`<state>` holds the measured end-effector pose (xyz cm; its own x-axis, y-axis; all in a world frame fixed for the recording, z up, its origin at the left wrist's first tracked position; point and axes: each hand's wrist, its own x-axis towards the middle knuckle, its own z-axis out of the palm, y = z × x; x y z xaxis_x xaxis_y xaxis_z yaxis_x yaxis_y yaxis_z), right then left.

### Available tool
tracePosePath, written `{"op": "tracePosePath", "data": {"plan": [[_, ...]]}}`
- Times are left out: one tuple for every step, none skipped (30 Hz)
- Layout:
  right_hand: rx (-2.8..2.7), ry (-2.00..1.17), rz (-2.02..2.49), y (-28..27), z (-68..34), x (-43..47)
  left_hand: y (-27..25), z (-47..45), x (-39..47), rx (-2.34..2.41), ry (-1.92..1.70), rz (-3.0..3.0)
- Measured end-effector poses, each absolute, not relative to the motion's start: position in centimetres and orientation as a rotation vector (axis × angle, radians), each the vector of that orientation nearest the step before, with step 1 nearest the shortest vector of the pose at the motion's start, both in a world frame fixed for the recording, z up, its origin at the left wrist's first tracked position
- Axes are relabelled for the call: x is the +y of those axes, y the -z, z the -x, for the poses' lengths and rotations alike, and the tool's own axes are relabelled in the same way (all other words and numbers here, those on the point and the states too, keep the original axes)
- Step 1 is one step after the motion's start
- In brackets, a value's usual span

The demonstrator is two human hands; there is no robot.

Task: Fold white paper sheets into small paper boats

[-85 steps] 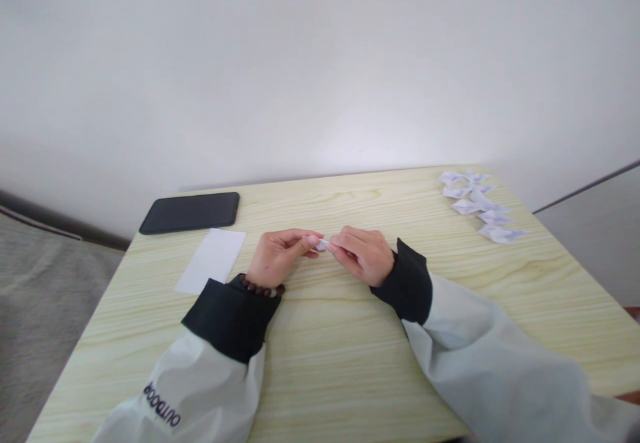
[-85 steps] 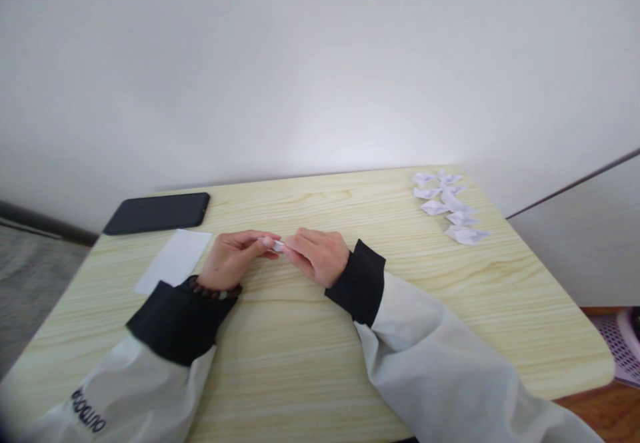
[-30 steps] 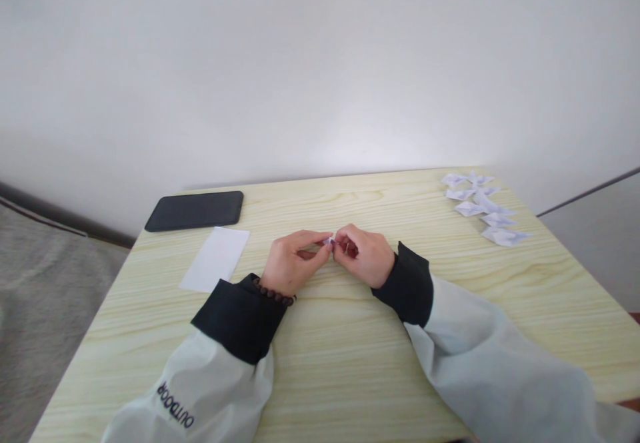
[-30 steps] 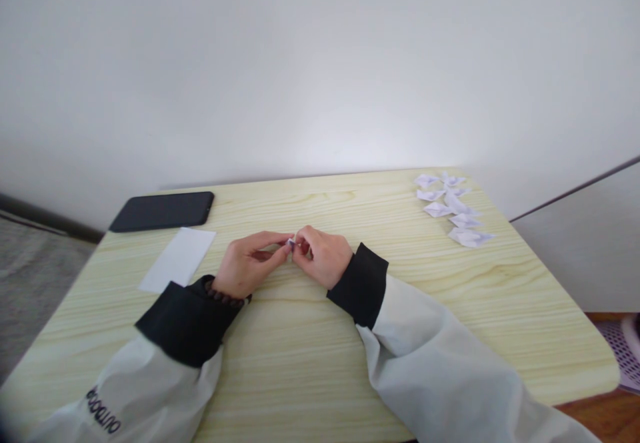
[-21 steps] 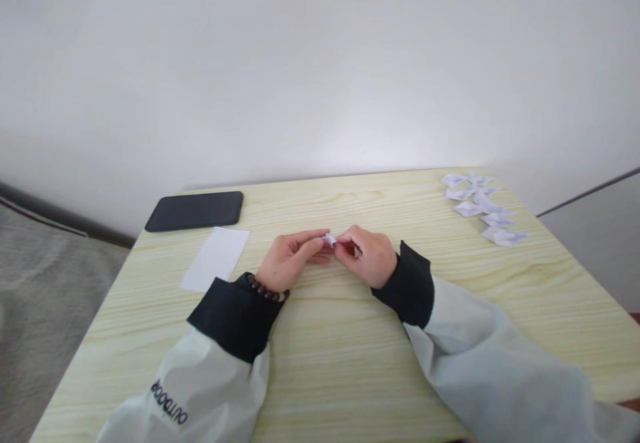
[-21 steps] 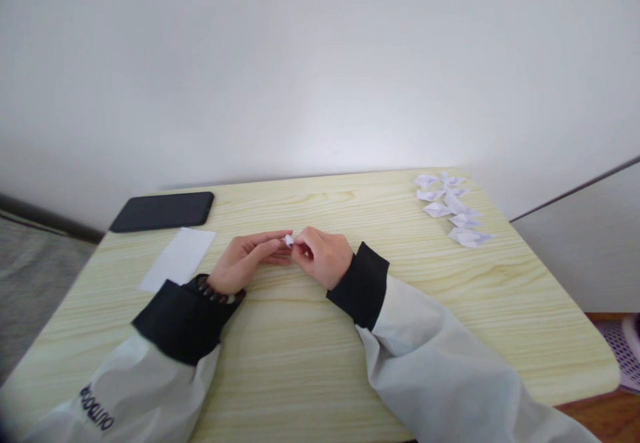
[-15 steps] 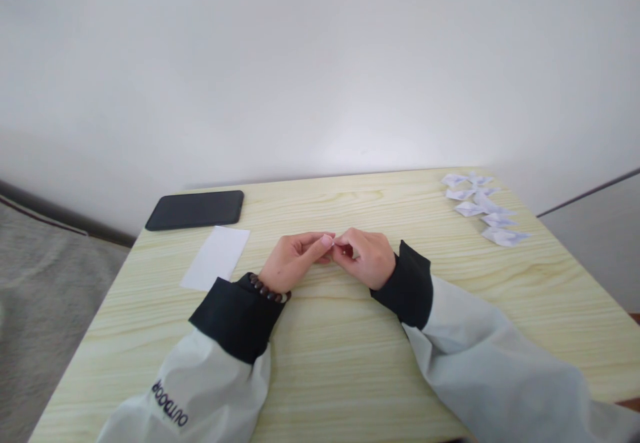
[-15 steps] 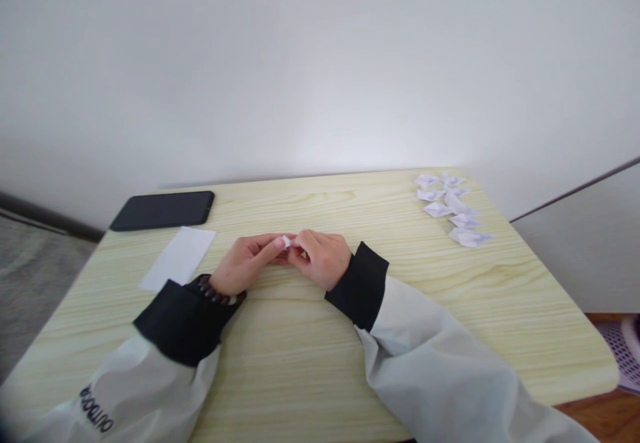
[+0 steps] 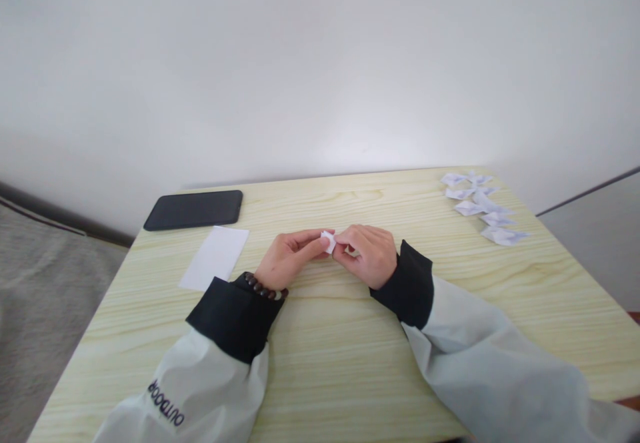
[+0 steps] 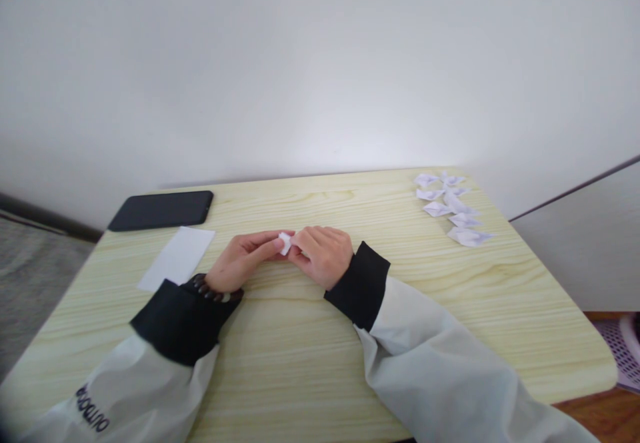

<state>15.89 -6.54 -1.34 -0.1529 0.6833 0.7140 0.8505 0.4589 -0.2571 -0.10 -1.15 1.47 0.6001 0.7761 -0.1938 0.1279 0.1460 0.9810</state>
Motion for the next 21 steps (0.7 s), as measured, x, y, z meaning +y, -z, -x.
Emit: {"op": "tracePosePath", "data": {"plan": [[-1.903,0.263,1.274,1.4,-15.9,-6.5,-1.4,0.2,-1.1,0.862,-0.564,-1.364],[-1.906,0.260,1.261,1.4,-16.0,-6.5,-1.3,0.3,-1.0,0.872,-0.567,-1.358],[-1.907,0.245,1.250,1.4,-16.0,-6.5,-1.2,0.3,-0.9,0.876,-0.572,-1.358],[-1.902,0.211,1.243,1.4,-16.0,-6.5,-1.0,0.4,-0.8,0.875,-0.579,-1.364],[-1.890,0.156,1.237,1.4,-16.1,-6.5,-0.8,0.5,-0.8,0.871,-0.592,-1.375],[-1.872,0.084,1.229,1.3,-16.2,-6.5,-0.7,0.5,-0.8,0.865,-0.609,-1.390],[-1.848,0.005,1.215,1.3,-16.2,-6.5,-0.6,0.5,-0.8,0.859,-0.626,-1.406],[-1.819,-0.069,1.199,1.2,-16.3,-6.5,-0.5,0.4,-0.9,0.855,-0.642,-1.423],[-1.789,-0.130,1.184,1.2,-16.4,-6.5,-0.5,0.4,-0.9,0.852,-0.654,-1.441],[-1.766,-0.177,1.172,1.1,-16.5,-6.5,-0.5,0.3,-1.0,0.851,-0.661,-1.460],[-1.754,-0.213,1.165,1.1,-16.5,-6.5,-0.4,0.3,-1.1,0.852,-0.669,-1.482],[-1.749,-0.238,1.164,1.1,-16.6,-6.4,-0.4,0.2,-1.2,0.855,-0.679,-1.504],[-1.749,-0.259,1.167,1.1,-16.6,-6.3,-0.3,0.2,-1.3,0.860,-0.688,-1.524],[-1.749,-0.277,1.174,1.2,-16.6,-6.3,-0.2,0.2,-1.3,0.866,-0.697,-1.541],[-1.748,-0.296,1.184,1.2,-16.6,-6.2,-0.2,0.3,-1.3,0.872,-0.702,-1.557],[-1.745,-0.315,1.197,1.2,-16.5,-6.2,-0.1,0.3,-1.3,0.880,-0.704,-1.570],[-1.738,-0.335,1.211,1.2,-16.5,-6.2,0.0,0.4,-1.3,0.890,-0.704,-1.582],[-1.733,-0.354,1.223,1.2,-16.5,-6.1,0.0,0.4,-1.3,0.902,-0.704,-1.595],[-1.728,-0.374,1.230,1.2,-16.5,-6.1,0.1,0.5,-1.3,0.916,-0.706,-1.610],[-1.726,-0.393,1.235,1.1,-16.5,-6.1,0.0,0.5,-1.3,0.932,-0.712,-1.628],[-1.725,-0.410,1.238,1.1,-16.5,-6.1,0.0,0.5,-1.3,0.949,-0.719,-1.647]]}}
